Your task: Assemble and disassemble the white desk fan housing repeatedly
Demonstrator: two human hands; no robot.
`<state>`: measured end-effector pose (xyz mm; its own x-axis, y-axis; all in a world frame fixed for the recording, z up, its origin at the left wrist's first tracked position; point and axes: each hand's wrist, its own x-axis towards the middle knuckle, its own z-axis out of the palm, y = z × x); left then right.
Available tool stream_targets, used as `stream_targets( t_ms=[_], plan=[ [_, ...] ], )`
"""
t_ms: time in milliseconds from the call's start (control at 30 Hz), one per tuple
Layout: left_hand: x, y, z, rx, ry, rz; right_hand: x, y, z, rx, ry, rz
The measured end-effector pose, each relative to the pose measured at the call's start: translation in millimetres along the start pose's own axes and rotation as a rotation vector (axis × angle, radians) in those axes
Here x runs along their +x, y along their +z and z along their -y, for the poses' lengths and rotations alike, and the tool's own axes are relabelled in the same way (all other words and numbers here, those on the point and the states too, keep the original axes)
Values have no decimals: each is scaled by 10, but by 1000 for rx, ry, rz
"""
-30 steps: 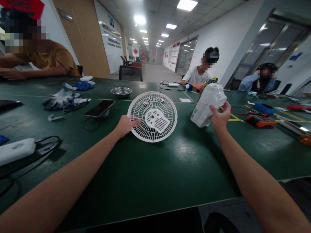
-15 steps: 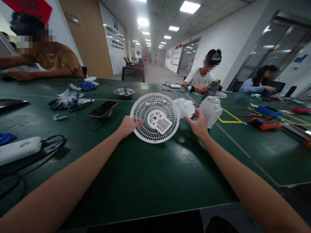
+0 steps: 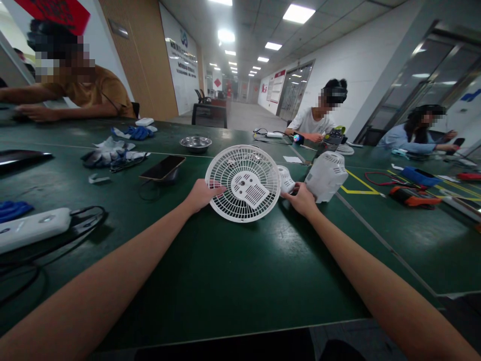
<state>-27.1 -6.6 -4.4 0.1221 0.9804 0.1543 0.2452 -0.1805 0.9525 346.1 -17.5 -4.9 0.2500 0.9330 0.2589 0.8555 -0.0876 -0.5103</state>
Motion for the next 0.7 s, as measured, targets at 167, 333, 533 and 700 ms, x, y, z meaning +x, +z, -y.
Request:
stream_targets(
  t_ms=[167,333,533,700],
  plan=[
    [-11,-11,-23,-30,-29,24,-37,-84,50,57,-157,-168],
    [-9,-4,-19,-71,-46,33,-166,-153,257,426,-319,-217],
    [-7,-5,-33,-60,-47,17,-452,60,576,1057,65,574],
    [-19,1,-40,-58,-26,17,-617,68,776,1249,179,827]
  ],
)
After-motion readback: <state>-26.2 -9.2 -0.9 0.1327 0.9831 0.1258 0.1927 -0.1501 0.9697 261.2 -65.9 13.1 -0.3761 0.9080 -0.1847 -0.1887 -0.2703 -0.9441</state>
